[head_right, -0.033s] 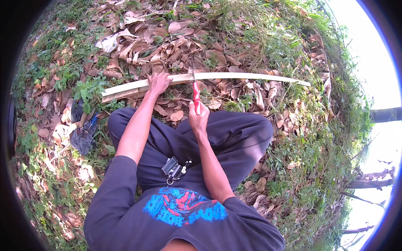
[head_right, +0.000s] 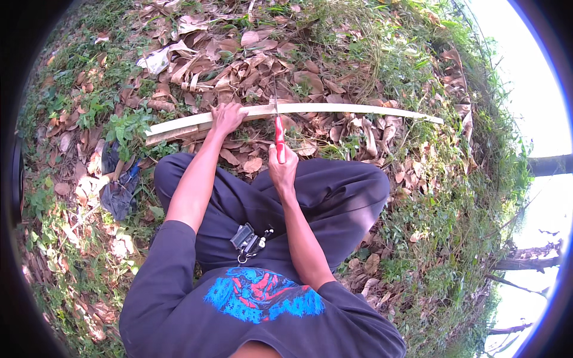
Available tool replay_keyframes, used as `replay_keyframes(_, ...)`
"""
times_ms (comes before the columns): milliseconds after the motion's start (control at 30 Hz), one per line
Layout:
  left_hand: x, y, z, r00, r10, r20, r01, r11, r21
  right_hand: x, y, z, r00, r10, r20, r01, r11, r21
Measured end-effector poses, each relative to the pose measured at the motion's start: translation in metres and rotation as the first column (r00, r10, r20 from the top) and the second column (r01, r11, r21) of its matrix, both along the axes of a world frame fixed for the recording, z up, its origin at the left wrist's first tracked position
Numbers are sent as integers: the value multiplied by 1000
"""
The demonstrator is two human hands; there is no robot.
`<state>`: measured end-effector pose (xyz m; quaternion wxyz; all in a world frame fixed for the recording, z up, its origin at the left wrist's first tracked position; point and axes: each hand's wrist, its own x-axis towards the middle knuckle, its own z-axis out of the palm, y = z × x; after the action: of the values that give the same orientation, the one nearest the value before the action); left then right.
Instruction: The person sits cross-legged on the ground and uses a red-handled saw to cut a long piece of bamboo. They hold the bamboo with their left hand and saw through it with their right hand, creating a cut in the material.
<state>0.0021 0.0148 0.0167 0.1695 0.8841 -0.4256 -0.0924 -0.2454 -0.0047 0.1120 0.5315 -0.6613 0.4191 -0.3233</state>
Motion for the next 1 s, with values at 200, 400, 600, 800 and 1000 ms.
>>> replay_keyframes(200,-11,-9,13,999,40,-13,-40,999,-4,-9,20,2,999,-12,-34,9,998,-65)
replay_keyframes(400,2,-13,10,998,53,-21,-53,999,13,-22,36,-3,999,11,-39,-15,995,-101)
replay_keyframes(600,10,-18,10,997,55,-61,-54,998,24,-1,13,-8,999,26,-25,-29,994,-107)
replay_keyframes(800,26,-21,4,991,66,-115,-57,995,80,-21,47,12,998,23,-58,-26,998,-52)
replay_keyframes(1000,5,-24,18,1000,-10,11,10,999,51,-33,43,16,1000,12,-29,-13,999,-43)
